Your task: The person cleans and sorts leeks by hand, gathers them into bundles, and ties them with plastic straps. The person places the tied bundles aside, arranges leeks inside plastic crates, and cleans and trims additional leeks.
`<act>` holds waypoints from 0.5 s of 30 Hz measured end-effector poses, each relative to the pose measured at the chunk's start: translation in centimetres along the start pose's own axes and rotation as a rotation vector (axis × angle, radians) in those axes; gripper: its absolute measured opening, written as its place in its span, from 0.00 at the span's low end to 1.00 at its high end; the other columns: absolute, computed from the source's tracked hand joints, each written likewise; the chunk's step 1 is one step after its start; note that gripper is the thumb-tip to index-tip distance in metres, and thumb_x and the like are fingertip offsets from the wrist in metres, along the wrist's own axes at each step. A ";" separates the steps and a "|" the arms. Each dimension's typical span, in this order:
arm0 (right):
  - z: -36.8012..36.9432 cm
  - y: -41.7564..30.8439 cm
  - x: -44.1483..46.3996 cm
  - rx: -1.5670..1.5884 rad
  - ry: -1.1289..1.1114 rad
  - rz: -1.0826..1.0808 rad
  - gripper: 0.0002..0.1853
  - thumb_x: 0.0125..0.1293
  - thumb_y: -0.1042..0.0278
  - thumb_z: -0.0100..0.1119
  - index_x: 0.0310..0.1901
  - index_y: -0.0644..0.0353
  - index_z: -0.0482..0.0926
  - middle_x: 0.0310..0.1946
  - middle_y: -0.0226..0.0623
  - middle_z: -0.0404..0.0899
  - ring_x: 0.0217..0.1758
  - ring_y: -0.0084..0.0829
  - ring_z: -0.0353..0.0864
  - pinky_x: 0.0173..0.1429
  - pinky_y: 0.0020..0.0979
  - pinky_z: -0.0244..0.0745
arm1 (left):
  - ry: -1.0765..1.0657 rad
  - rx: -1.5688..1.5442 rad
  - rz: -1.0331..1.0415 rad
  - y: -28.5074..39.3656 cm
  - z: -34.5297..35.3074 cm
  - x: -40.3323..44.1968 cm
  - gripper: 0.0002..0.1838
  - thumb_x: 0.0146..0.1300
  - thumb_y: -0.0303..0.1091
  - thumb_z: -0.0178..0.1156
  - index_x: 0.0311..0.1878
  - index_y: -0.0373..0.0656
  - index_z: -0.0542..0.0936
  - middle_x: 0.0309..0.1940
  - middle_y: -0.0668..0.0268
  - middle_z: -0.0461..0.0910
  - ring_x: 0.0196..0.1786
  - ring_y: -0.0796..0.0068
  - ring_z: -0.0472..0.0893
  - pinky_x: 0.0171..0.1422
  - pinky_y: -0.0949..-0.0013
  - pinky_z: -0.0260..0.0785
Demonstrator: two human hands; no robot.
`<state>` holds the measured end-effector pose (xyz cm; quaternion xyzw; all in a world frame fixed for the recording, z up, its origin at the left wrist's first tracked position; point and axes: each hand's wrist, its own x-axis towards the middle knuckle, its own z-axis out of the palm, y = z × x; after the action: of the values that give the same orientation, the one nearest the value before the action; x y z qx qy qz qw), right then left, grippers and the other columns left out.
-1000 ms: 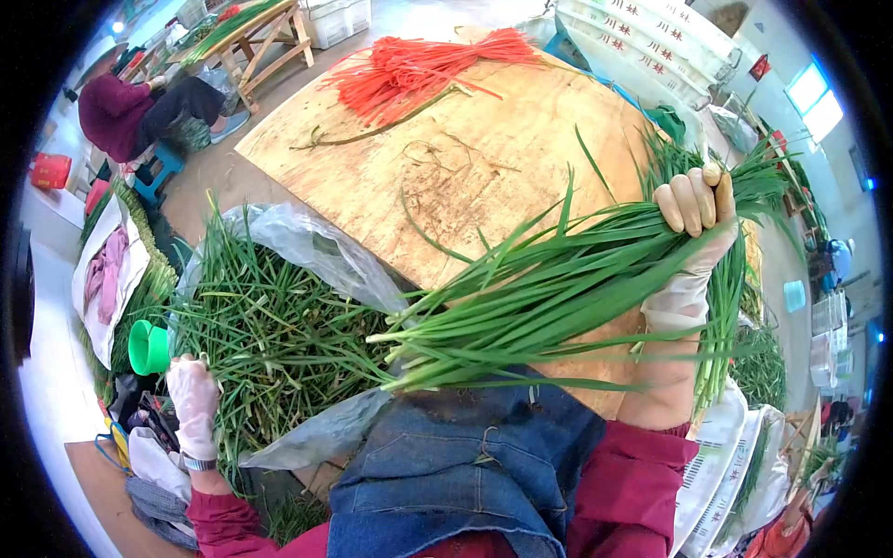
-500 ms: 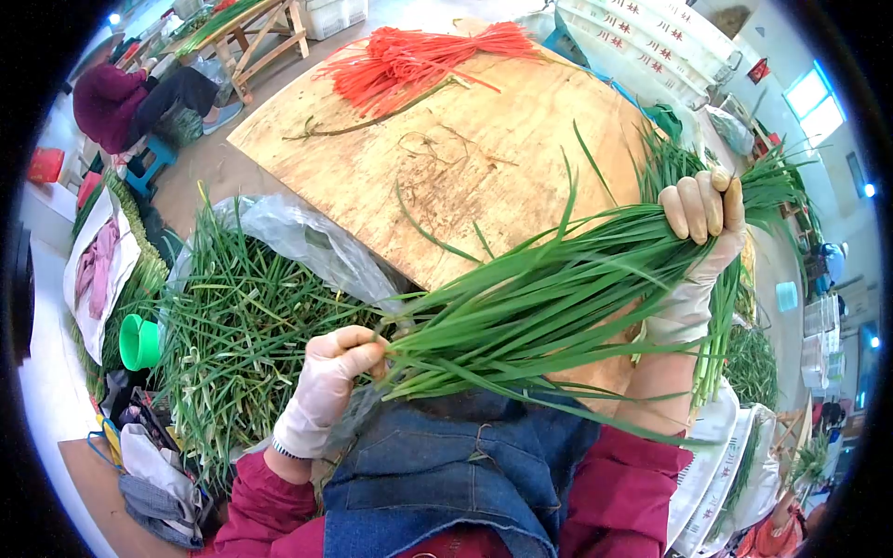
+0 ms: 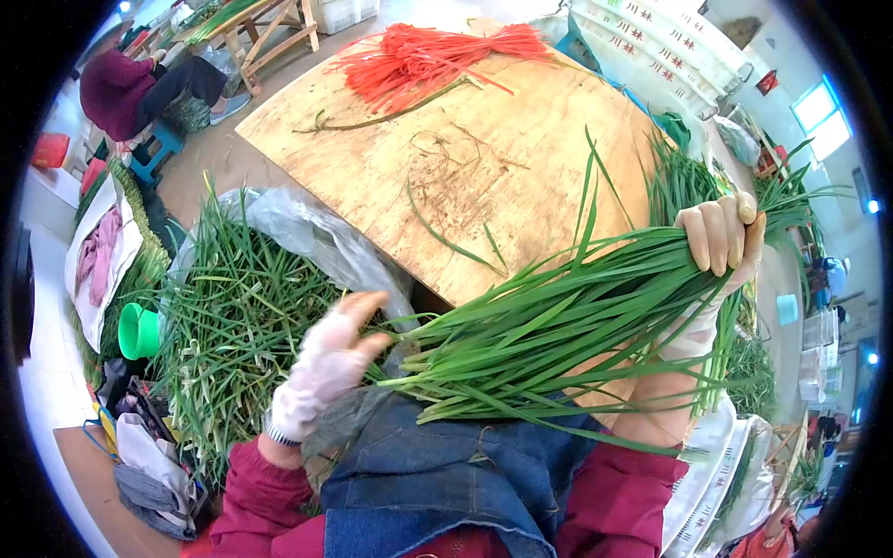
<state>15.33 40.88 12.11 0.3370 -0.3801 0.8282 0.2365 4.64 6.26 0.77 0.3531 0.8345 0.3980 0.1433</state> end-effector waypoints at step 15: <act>-1.0 -0.2 -0.8 0.018 0.052 0.013 0.14 0.73 0.67 0.37 0.40 0.70 0.70 0.15 0.25 0.62 0.17 0.19 0.62 0.26 0.23 0.64 | 0.281 0.693 0.010 -4.7 -6.1 -4.0 0.18 0.53 0.32 0.62 0.49 0.39 0.77 0.52 0.57 0.75 0.55 0.59 0.73 0.60 0.60 0.63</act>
<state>15.57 41.71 11.14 0.3149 -0.3687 0.8416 0.2379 2.13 -2.03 0.91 0.3265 0.9296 0.1370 -0.1027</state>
